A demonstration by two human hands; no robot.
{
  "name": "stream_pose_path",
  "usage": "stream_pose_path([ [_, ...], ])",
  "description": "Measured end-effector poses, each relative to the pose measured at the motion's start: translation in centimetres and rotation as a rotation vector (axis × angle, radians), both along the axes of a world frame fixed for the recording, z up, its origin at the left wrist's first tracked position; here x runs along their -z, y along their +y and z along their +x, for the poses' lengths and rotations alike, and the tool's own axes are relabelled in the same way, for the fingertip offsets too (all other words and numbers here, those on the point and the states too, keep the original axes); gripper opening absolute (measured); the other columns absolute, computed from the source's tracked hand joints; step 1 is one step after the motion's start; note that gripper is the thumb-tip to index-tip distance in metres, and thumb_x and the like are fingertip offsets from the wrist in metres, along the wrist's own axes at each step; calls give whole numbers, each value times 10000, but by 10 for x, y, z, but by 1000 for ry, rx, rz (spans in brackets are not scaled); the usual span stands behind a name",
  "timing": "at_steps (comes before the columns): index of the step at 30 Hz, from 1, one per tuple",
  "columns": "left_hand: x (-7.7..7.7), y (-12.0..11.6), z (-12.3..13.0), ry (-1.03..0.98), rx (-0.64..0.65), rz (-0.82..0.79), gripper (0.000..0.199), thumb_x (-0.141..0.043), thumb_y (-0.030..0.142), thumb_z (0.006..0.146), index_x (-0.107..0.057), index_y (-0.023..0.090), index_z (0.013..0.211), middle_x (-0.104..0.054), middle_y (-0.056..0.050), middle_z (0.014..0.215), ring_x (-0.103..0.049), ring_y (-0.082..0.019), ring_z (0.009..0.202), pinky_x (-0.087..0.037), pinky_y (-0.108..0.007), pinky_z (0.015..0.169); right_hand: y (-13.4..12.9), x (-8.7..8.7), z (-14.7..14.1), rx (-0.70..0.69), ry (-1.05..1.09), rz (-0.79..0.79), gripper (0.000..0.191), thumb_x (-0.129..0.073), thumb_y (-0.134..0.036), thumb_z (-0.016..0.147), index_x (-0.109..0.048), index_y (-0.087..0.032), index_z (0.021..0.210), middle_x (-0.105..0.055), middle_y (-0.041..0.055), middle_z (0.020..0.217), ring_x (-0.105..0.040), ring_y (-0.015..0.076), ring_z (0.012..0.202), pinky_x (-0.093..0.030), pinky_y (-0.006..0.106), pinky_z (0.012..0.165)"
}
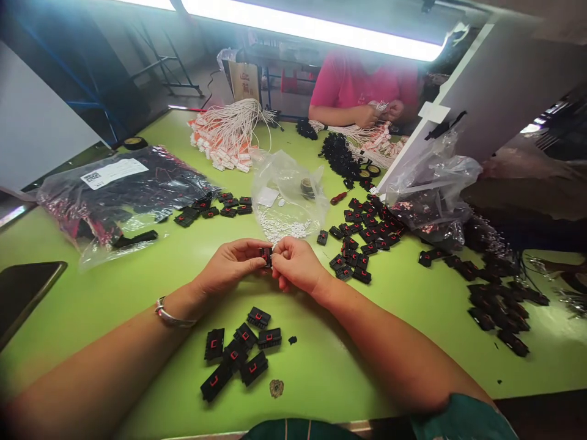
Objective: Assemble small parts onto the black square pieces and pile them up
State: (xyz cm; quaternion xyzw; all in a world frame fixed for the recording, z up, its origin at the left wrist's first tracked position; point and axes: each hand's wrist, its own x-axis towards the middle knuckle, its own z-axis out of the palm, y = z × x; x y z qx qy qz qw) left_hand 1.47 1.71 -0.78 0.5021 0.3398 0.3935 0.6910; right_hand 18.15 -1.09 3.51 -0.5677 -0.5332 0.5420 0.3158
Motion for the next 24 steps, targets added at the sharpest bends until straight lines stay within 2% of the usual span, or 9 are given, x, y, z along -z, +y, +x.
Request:
stream_pose_path([
  [6, 2, 1, 0, -29, -26, -16, 332, -802, 202, 654, -710, 152, 968, -744, -55, 874, -682, -154, 730, -542, -286, 761, -3, 5, -5, 28, -47, 111, 122, -483, -142, 791, -425, -201, 700, -480, -121, 389, -429, 50, 262, -308, 126, 293],
  [13, 1, 3, -2, -120, 54, -59, 334, -784, 188, 679, -686, 153, 997, -739, -41, 832, -678, -141, 701, -543, -260, 692, 0, 1, 1, -1, 153, 20, 160, -494, -274, 837, -479, -180, 709, -573, -66, 475, -487, 59, 311, -364, 144, 313],
  [19, 0, 1, -1, -63, 43, -28, 324, -792, 191, 668, -698, 152, 976, -743, -49, 839, -687, -159, 738, -550, -294, 756, 0, 1, 1, 5, 52, 28, 83, -499, -170, 787, -476, -182, 709, -583, -71, 475, -502, 65, 316, -375, 145, 328],
  [24, 2, 0, 1, -4, 3, 59, 296, -806, 194, 645, -725, 164, 929, -746, -56, 902, -689, -179, 818, -535, -324, 846, -1, 1, -2, 25, -100, 93, 136, -483, -110, 757, -447, -194, 657, -484, -109, 395, -426, 49, 274, -313, 136, 303],
])
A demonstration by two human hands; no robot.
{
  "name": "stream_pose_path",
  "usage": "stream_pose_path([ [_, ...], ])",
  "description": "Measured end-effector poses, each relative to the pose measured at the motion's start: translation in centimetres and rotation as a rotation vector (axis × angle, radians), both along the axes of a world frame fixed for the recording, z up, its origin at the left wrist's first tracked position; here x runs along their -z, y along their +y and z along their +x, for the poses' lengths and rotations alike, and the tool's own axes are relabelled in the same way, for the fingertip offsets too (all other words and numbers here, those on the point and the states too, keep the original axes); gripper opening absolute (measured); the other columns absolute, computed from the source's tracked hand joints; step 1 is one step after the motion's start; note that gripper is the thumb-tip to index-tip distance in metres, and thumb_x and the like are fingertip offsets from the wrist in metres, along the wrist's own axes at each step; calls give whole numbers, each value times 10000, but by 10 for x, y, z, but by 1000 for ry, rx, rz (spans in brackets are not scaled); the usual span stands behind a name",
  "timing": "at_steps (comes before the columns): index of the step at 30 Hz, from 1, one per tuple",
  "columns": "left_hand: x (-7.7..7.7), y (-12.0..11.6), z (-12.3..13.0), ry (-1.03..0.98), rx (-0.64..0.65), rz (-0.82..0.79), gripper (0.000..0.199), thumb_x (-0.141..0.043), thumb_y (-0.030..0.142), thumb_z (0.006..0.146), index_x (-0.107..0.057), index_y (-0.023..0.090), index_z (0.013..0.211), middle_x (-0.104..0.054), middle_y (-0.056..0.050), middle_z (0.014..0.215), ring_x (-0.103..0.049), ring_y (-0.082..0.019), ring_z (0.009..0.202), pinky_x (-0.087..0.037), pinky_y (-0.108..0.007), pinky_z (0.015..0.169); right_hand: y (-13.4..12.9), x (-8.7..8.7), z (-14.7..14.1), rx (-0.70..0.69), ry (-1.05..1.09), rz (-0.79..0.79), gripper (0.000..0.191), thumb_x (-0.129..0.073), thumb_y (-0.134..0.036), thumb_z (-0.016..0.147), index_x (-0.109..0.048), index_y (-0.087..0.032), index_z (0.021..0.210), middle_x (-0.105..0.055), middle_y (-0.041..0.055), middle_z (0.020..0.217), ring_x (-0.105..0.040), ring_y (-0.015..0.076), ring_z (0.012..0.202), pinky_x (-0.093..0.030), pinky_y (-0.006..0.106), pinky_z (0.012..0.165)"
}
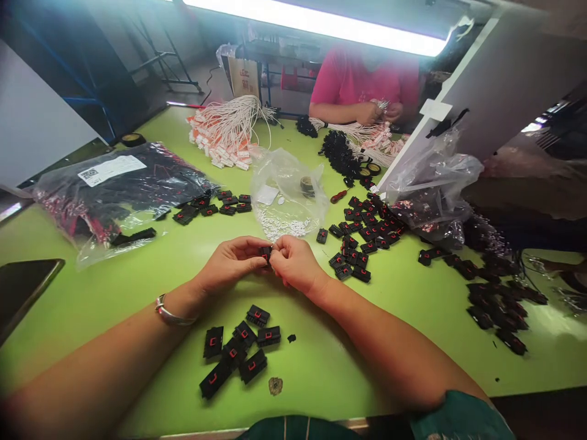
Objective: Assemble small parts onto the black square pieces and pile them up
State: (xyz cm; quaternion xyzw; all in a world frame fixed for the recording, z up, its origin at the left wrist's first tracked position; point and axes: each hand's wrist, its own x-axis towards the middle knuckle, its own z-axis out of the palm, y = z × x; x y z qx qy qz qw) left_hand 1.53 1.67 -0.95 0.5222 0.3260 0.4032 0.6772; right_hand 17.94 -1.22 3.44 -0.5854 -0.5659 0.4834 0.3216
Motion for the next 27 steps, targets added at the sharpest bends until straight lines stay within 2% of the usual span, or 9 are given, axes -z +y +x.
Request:
stream_pose_path([
  [4, 1, 0, -1, 8, -11, -5, 317, -810, 200, 638, -730, 165, 943, -746, -66, 911, -690, -193, 824, -543, -335, 835, -1, -1, -1, 4, -22, 27, 142, -486, -136, 774, -447, -193, 650, -459, -108, 389, -408, 46, 277, -295, 137, 297],
  [10, -2, 3, -2, -109, 28, -119, 327, -800, 187, 652, -706, 162, 964, -743, -40, 809, -686, -152, 696, -566, -294, 716, 0, 1, 2, -28, 259, -46, 160, -497, -294, 821, -483, -183, 707, -560, -67, 458, -470, 59, 302, -353, 147, 315],
  [12, -1, 4, -2, -117, 37, -121, 325, -797, 182, 658, -702, 159, 968, -741, -38, 798, -684, -146, 689, -564, -287, 714, 0, 0, 2, -34, 286, -50, 170, -514, -301, 811, -481, -181, 695, -567, -62, 460, -488, 60, 314, -372, 144, 325],
  [16, 1, 4, -2, -86, 29, -96, 331, -798, 182, 655, -706, 163, 973, -744, -46, 836, -690, -159, 733, -560, -304, 757, 0, -1, 2, -22, 189, -45, 96, -517, -228, 776, -472, -187, 702, -573, -70, 460, -505, 66, 320, -387, 146, 333],
  [21, 1, 2, -3, 13, 28, -3, 321, -804, 220, 647, -727, 152, 951, -744, -80, 909, -694, -208, 822, -551, -349, 820, 1, 2, 3, -32, 12, -7, 104, -491, -139, 732, -443, -202, 663, -485, -104, 390, -409, 53, 266, -302, 142, 297],
  [27, 0, 3, 0, 3, -38, 6, 352, -813, 252, 629, -715, 148, 950, -741, -70, 861, -690, -215, 833, -542, -373, 836, 2, 1, 6, -46, 39, -1, 110, -500, -259, 797, -464, -200, 711, -522, -77, 452, -431, 60, 301, -301, 156, 311],
])
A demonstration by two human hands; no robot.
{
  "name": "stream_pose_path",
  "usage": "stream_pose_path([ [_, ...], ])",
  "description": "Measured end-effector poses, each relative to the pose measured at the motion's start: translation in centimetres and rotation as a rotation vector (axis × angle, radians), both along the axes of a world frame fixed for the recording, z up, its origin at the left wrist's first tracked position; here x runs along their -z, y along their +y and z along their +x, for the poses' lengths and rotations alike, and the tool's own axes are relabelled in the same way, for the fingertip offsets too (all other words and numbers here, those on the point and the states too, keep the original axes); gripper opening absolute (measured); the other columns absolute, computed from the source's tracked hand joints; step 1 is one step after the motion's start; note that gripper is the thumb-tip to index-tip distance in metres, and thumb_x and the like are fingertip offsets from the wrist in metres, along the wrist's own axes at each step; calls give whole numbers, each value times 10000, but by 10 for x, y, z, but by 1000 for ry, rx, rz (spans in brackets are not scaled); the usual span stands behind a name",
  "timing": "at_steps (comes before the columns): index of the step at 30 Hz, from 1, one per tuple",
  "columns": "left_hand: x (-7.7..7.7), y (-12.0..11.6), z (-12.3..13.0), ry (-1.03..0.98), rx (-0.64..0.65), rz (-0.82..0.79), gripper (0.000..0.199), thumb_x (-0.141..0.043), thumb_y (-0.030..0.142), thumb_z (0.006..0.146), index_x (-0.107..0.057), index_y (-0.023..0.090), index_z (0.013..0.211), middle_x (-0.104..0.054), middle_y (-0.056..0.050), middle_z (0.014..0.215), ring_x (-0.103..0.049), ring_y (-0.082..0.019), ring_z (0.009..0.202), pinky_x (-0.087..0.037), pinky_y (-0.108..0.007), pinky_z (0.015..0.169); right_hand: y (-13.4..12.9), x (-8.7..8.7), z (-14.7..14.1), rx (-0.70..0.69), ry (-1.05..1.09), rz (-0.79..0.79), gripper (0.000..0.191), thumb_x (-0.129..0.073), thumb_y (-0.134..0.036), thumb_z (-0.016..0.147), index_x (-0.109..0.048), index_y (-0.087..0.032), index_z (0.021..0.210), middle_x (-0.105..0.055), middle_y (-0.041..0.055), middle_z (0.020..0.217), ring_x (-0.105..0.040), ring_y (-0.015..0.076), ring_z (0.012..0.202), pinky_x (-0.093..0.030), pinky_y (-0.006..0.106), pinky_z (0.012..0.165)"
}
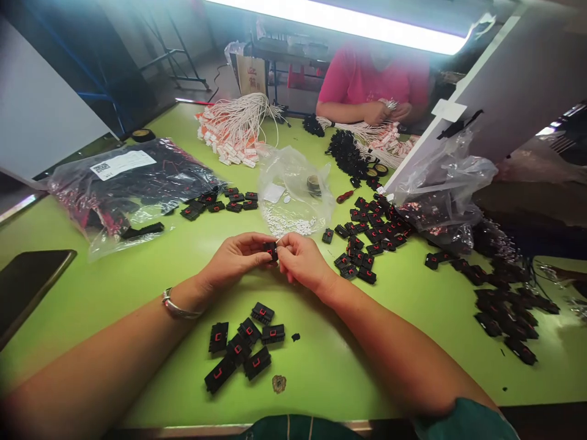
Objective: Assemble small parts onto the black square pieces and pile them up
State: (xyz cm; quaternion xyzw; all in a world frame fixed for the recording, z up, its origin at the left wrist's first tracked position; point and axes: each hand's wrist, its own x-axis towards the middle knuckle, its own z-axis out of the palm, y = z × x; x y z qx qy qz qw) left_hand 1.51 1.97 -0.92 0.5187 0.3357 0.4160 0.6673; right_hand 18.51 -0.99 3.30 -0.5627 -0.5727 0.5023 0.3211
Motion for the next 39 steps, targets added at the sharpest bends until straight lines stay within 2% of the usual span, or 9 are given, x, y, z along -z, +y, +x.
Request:
stream_pose_path([
  [5, -4, -4, 3, 7, 44, 48, 475, -801, 279, 635, -659, 141, 1067, -721, -59, 820, -676, -191, 766, -536, -350, 780, -2, -2, 1, -37, 55, 13, 260, -531, -438, 828, -504, -191, 752, -511, -67, 479, -412, 58, 322, -316, 174, 324],
  [8, -10, 0, -5, 193, 61, 253, 461, -752, 323, 689, -646, 136, 1097, -710, -71, 824, -659, -189, 753, -522, -337, 759, -1, 2, 3, -58, -23, -10, 296, -528, -473, 827, -507, -192, 735, -490, -69, 454, -403, 65, 318, -300, 182, 321],
  [11, -18, 19, -28, 629, -215, 591, 289, -624, 375, 802, -693, 135, 947, -695, -108, 892, -630, -208, 810, -487, -362, 825, -1, 6, 4, -137, -143, -85, 292, -506, -454, 833, -535, -186, 723, -502, -55, 460, -411, 76, 340, -296, 195, 336],
  [14, -24, 44, -60, 1102, -471, 715, 310, -438, 281, 893, -693, 105, 906, -664, -166, 1005, -579, -277, 1015, -401, -413, 967, -4, 6, 2, -368, -328, -56, 234, -549, -361, 795, -568, -170, 661, -556, -20, 520, -468, 89, 450, -347, 207, 430],
  [18, -19, 64, -89, 1526, -532, 551, 402, -436, 265, 871, -602, 10, 1134, -515, -259, 1292, -399, -367, 1271, -286, -460, 1074, -8, 4, -2, -539, -472, 52, 228, -553, -349, 794, -614, -163, 677, -612, 9, 625, -499, 110, 560, -356, 229, 513],
  [23, -13, 79, -101, 1573, -581, 317, 674, -413, 457, 877, -349, 69, 1425, -252, -253, 1509, -148, -432, 1403, -174, -583, 1091, -4, 8, -1, -526, -453, 44, 217, -533, -340, 811, -628, -161, 732, -621, 16, 675, -516, 119, 598, -374, 237, 555],
  [26, -18, 105, -117, 1606, -727, 262, 677, -452, 488, 843, -386, 145, 1422, -226, -219, 1530, -97, -444, 1408, -139, -650, 1064, -5, 10, -2, -511, -447, 59, 182, -535, -298, 806, -630, -160, 734, -616, 13, 673, -506, 116, 595, -365, 235, 554],
  [32, -36, 164, -157, 1612, -876, 34, 851, -357, 713, 795, -378, 142, 1426, -278, -244, 1498, -162, -470, 1368, -121, -693, 1015, -6, 10, -4, -481, -385, 62, 155, -535, -243, 797, -609, -164, 686, -583, -10, 625, -463, 93, 546, -339, 227, 536],
  [39, -34, 174, -163, 1618, -859, -22, 888, -264, 673, 852, -391, -47, 1357, -294, -297, 1457, -181, -500, 1317, -176, -695, 980, -2, 10, -4, -480, -321, -14, 138, -536, -243, 796, -594, -164, 699, -580, -10, 626, -480, 91, 539, -358, 216, 521],
])
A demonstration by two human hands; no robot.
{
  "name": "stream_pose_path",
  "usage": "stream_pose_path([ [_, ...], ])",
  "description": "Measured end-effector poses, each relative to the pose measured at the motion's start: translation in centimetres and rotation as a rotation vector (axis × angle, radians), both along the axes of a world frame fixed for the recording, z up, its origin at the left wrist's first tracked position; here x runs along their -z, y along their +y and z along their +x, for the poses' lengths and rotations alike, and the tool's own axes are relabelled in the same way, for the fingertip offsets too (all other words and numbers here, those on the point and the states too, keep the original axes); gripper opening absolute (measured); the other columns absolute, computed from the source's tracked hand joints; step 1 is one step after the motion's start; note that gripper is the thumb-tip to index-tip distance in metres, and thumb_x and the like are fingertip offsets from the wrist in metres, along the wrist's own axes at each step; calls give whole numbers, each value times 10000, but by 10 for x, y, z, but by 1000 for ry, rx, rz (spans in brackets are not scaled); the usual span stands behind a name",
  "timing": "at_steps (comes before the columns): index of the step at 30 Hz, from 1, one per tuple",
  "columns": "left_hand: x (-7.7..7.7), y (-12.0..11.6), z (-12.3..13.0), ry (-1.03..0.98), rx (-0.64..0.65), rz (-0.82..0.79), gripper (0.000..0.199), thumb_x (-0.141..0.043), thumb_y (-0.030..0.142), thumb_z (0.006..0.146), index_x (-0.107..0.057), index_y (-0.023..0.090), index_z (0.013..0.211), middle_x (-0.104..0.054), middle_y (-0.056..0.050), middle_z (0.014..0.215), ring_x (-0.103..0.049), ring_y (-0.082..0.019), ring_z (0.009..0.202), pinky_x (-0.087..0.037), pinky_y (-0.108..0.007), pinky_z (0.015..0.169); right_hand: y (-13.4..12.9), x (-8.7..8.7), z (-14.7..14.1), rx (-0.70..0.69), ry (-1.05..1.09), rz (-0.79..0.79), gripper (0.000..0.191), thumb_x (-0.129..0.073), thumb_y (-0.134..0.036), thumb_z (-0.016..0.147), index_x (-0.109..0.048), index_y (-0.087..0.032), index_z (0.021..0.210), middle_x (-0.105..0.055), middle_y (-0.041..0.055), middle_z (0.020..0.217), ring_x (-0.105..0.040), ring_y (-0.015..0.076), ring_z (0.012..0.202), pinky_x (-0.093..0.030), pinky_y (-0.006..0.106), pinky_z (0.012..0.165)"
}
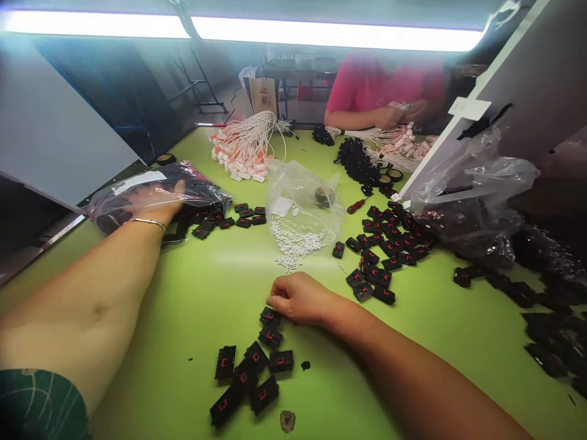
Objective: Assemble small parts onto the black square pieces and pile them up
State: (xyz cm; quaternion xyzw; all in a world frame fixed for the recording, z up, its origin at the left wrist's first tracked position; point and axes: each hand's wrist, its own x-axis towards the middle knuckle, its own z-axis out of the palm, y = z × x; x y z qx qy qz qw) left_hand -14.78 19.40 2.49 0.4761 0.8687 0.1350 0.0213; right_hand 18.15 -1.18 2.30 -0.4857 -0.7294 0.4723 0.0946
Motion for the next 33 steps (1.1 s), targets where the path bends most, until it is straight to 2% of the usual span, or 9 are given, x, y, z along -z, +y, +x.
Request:
stream_pose_path([
  [6, 12, -19, 25, 21, 25, 56, 748, -377, 633, 827, -504, 90, 1325, -424, -273, 1368, -339, -462, 1251, -341, -616, 912, 0, 1, -1, 7, 4, 5, 142, -527, -238, 784, -573, -171, 668, -551, -16, 597, -465, 90, 511, -349, 209, 484],
  [12, 17, -53, 51, -76, 152, 179, 618, -360, 546, 864, -636, 82, 1164, -553, -253, 1275, -433, -418, 1228, -307, -547, 951, 0, 6, 1, -11, 3, 36, 148, -526, -276, 795, -597, -175, 713, -588, 1, 625, -502, 112, 534, -370, 222, 497],
  [18, 13, -80, 62, -94, 348, 188, 505, -291, 338, 921, -571, 114, 1277, -551, -162, 1321, -431, -293, 1262, -312, -407, 1037, -2, 3, 0, -116, -54, 186, 136, -543, -230, 796, -641, -156, 737, -643, 33, 709, -525, 123, 620, -378, 236, 579],
  [21, 7, -104, 64, -66, 448, 205, 445, -412, 340, 877, -605, 147, 1230, -568, -141, 1272, -441, -292, 1228, -323, -403, 1040, -3, -4, 3, -156, -63, 174, 137, -542, -235, 804, -640, -154, 752, -653, 35, 728, -536, 122, 629, -384, 230, 580],
  [23, 2, -124, 66, 33, 594, 265, 409, -513, 350, 829, -642, 133, 1151, -582, -148, 1189, -480, -295, 1155, -362, -402, 1001, 0, -11, 8, -169, -65, 115, 128, -542, -239, 800, -628, -159, 749, -641, 20, 682, -539, 114, 588, -389, 222, 555],
  [25, 0, -142, 67, 140, 710, 262, 318, -503, 346, 846, -683, 153, 1024, -618, -127, 1017, -524, -280, 1027, -403, -395, 932, 5, -20, 17, -77, -65, 37, 123, -525, -234, 802, -604, -166, 736, -596, -11, 579, -525, 101, 497, -386, 216, 507],
  [30, 13, -160, 75, 259, 803, 84, 304, -524, 322, 835, -684, 122, 997, -602, -142, 864, -541, -294, 877, -443, -401, 811, 23, -32, 41, 467, -69, 158, 162, -481, -260, 831, -554, -176, 713, -546, -37, 511, -457, 85, 396, -365, 221, 453],
  [31, 17, -160, 77, 249, 817, 90, 301, -513, 294, 840, -683, 117, 1015, -601, -147, 873, -541, -295, 883, -445, -400, 810, 26, -29, 44, 510, -97, 218, 160, -482, -259, 828, -560, -175, 716, -563, -28, 531, -463, 90, 408, -366, 228, 462],
  [33, 24, -159, 81, 197, 845, 129, 321, -489, 250, 846, -672, 112, 1071, -603, -154, 904, -546, -290, 900, -448, -392, 816, 31, -20, 48, 444, -178, 394, 111, -519, -203, 785, -587, -175, 702, -621, 1, 623, -526, 113, 521, -390, 242, 545],
])
